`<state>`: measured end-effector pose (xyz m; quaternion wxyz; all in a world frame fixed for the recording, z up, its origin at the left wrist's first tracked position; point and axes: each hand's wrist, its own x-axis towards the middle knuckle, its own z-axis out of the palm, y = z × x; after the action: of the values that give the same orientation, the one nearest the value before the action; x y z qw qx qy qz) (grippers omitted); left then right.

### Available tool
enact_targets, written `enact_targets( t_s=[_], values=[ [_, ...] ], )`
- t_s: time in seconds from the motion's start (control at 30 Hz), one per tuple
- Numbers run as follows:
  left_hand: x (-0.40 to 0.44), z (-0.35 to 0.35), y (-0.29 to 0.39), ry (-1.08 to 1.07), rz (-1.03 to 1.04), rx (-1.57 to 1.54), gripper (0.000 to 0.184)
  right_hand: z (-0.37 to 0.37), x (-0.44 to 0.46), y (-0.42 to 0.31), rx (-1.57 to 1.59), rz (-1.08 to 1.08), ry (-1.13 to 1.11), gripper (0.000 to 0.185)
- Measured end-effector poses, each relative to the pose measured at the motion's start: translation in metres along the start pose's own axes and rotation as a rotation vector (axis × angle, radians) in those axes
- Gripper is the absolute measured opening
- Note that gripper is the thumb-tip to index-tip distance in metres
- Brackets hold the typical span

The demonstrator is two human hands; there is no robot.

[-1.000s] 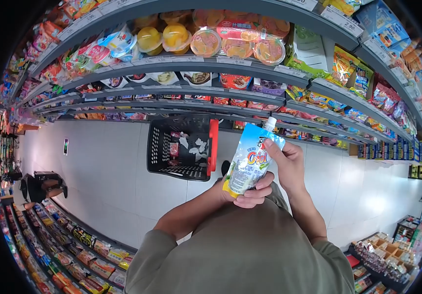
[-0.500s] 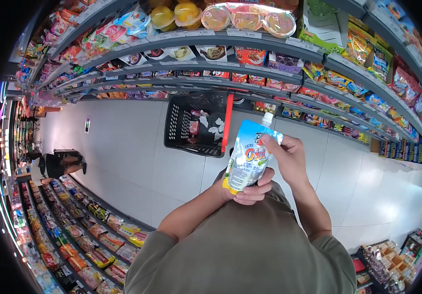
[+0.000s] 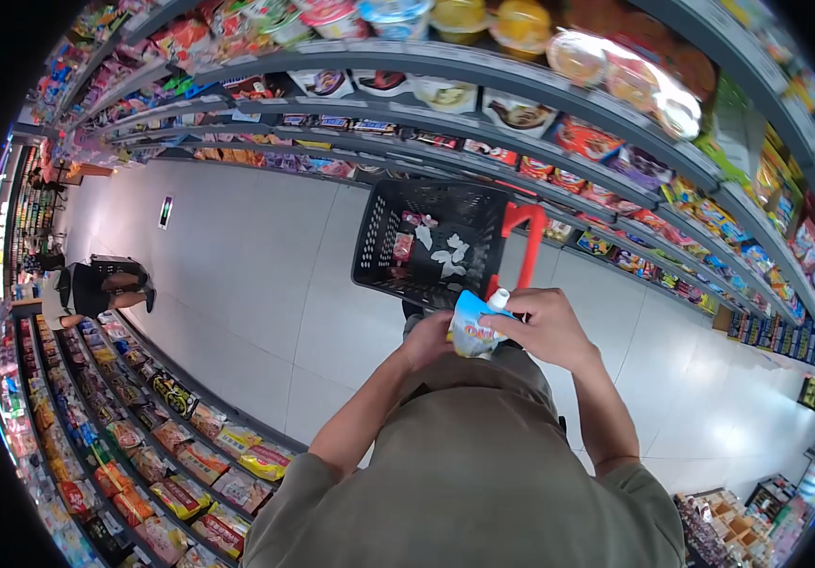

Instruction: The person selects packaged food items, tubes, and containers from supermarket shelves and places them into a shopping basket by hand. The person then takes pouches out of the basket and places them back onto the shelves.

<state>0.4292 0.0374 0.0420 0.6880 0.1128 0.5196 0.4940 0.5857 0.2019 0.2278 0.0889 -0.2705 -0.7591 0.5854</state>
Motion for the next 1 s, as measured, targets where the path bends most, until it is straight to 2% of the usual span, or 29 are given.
enact_targets(
  t_s=[0.07,0.13,0.2,0.27,0.3,0.33,0.37,0.4,0.5,0.53,0.6,0.67,0.77,0.87,0.93,1.0],
  values=[
    [0.007,-0.099,-0.028,0.187,-0.237,0.212,0.042,0.041,0.049,0.027,-0.34,0.089,0.114,0.027],
    [-0.005,-0.188,-0.063,0.224,-0.102,0.808,0.033,0.082,0.095,0.07,-0.387,0.132,0.188,0.031],
    [-0.031,-0.252,-0.095,0.401,-0.142,0.784,0.028,0.114,0.138,0.119,-0.442,0.25,0.136,0.036],
    [-0.06,-0.279,-0.105,0.627,-0.358,0.187,0.025,0.143,0.179,0.188,-0.527,0.414,0.079,0.039],
    [-0.073,-0.304,-0.14,0.631,-0.347,0.231,0.023,0.156,0.197,0.225,-0.525,0.426,0.065,0.039],
    [-0.095,-0.305,-0.138,0.686,-0.382,-0.189,0.023,0.17,0.213,0.264,-0.519,0.464,0.063,0.04],
    [-0.112,-0.329,-0.189,0.575,-0.291,0.185,0.022,0.181,0.233,0.301,-0.515,0.497,0.061,0.042],
    [-0.123,-0.327,-0.191,0.724,-0.516,-0.214,0.022,0.193,0.253,0.338,-0.514,0.503,0.037,0.042],
    [-0.151,-0.307,-0.199,0.826,-0.819,-0.139,0.025,0.232,0.304,0.425,-0.617,0.525,0.115,0.033],
    [-0.168,-0.307,-0.227,0.797,-0.755,-0.158,0.025,0.242,0.322,0.45,-0.589,0.578,0.066,0.032],
    [-0.183,-0.298,-0.246,0.787,-0.863,-0.24,0.027,0.26,0.356,0.489,-0.641,0.649,0.006,0.032],
    [-0.184,-0.293,-0.257,0.721,-0.965,-0.228,0.03,0.282,0.384,0.534,-0.717,0.691,0.042,0.033],
    [-0.169,-0.3,-0.271,0.731,-1.063,-0.239,0.031,0.304,0.416,0.593,-0.693,0.639,0.079,0.033],
    [-0.16,-0.319,-0.293,0.76,-1.062,-0.269,0.031,0.322,0.444,0.642,-0.705,0.601,0.133,0.032],
    [-0.144,-0.327,-0.282,0.815,-0.98,-0.306,0.029,0.333,0.454,0.667,-0.706,0.603,0.141,0.033],
    [-0.123,-0.333,-0.266,0.83,-0.974,-0.31,0.029,0.336,0.451,0.676,-0.615,0.695,0.137,0.035]
  ],
)
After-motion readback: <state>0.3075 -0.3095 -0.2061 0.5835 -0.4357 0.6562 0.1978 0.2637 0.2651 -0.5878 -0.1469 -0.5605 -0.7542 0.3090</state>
